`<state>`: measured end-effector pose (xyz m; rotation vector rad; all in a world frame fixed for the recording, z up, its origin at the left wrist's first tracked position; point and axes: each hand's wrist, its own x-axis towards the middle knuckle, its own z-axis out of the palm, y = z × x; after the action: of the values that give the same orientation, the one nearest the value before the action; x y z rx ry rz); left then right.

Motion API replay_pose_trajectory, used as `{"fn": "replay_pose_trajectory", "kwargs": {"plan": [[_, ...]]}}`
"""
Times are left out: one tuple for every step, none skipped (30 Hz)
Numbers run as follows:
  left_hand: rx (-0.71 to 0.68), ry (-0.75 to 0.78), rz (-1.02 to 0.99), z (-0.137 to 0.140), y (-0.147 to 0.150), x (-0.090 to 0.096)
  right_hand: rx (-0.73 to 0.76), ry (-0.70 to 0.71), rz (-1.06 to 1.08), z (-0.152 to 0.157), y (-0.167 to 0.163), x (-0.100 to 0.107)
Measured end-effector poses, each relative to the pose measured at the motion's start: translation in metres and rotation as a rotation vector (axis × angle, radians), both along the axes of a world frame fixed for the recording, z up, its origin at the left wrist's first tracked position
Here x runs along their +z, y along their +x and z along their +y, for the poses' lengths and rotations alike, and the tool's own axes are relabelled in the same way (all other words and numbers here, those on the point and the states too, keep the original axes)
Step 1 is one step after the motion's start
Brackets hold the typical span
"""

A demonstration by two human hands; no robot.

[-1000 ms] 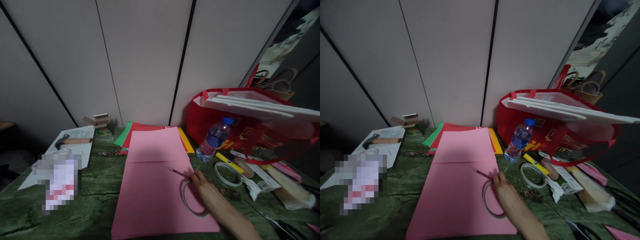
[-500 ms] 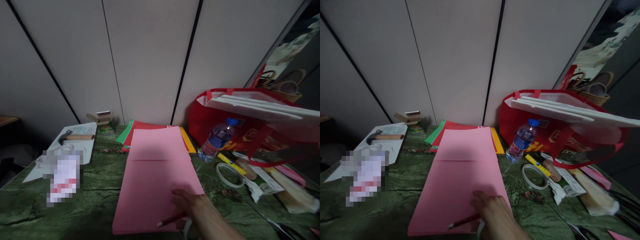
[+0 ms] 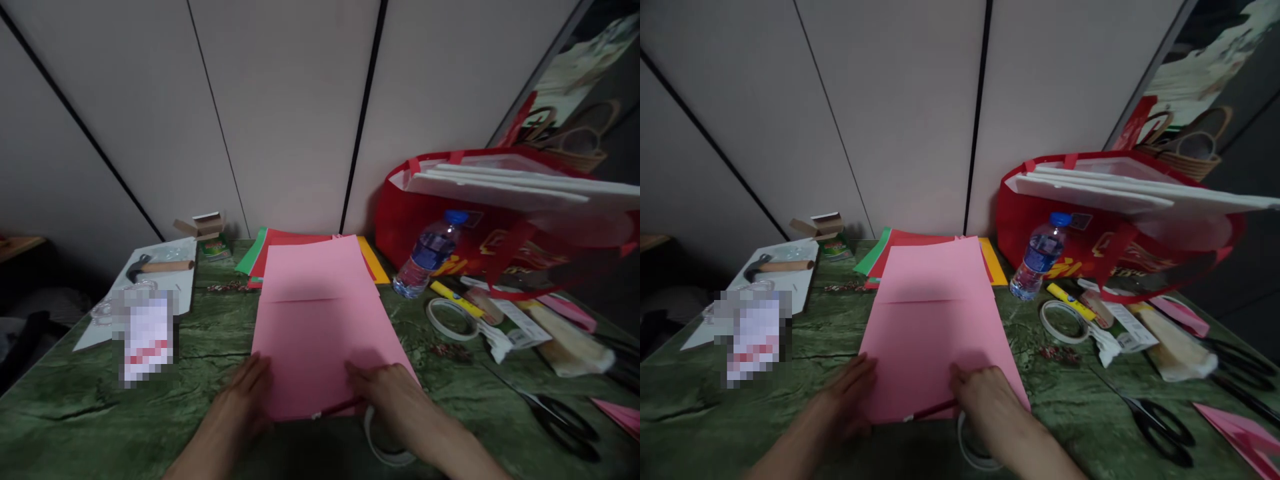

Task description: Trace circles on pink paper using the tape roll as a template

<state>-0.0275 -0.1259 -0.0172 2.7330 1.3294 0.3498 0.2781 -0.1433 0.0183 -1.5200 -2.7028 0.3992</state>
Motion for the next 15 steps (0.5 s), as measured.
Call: {"fn": "replay_pose_trajectory", "kwargs": {"plan": [[0.000, -0.048, -0.005, 0.002, -0.004, -0.001, -0.014, -0.007, 0.041, -0.002, 0.002, 0.004], [-0.023, -0.102, -0.011, 0.004, -0.006, -0.001, -0.022, -0.013, 0.080, -0.004, 0.003, 0.007], [-0.029, -0.140, -0.024, 0.004, -0.007, -0.001, -0.029, -0.020, 0.111, -0.006, 0.003, 0.011], [-0.026, -0.163, -0.035, 0.004, -0.008, 0.001, -0.037, -0.028, 0.134, -0.007, 0.004, 0.014], [-0.013, -0.171, -0.044, 0.004, -0.007, 0.002, -0.046, -0.037, 0.151, -0.007, 0.004, 0.017], [0.005, -0.166, -0.050, 0.004, -0.006, 0.003, -0.054, -0.045, 0.162, -0.008, 0.004, 0.020], [0.022, -0.157, -0.049, 0.003, -0.004, 0.004, -0.060, -0.052, 0.165, -0.007, 0.005, 0.023], [0.033, -0.146, -0.043, 0.002, -0.003, 0.004, -0.065, -0.057, 0.162, -0.007, 0.005, 0.024], [0.039, -0.134, -0.033, 0.001, -0.002, 0.003, -0.070, -0.058, 0.156, -0.007, 0.004, 0.025], [0.040, -0.126, -0.021, 0.000, -0.001, 0.002, -0.075, -0.056, 0.149, -0.006, 0.004, 0.025], [0.035, -0.123, -0.009, 0.000, -0.001, 0.001, -0.079, -0.055, 0.143, -0.006, 0.004, 0.024], [0.029, -0.121, 0.000, 0.000, -0.002, 0.001, -0.080, -0.054, 0.140, -0.005, 0.005, 0.023], [0.021, -0.125, 0.006, -0.001, -0.002, 0.001, -0.078, -0.054, 0.141, -0.005, 0.005, 0.022], [0.010, -0.131, 0.007, -0.001, -0.003, 0.003, -0.072, -0.055, 0.146, -0.005, 0.005, 0.021], [0.001, -0.140, 0.005, -0.001, -0.003, 0.005, -0.067, -0.057, 0.153, -0.005, 0.005, 0.020]]}}
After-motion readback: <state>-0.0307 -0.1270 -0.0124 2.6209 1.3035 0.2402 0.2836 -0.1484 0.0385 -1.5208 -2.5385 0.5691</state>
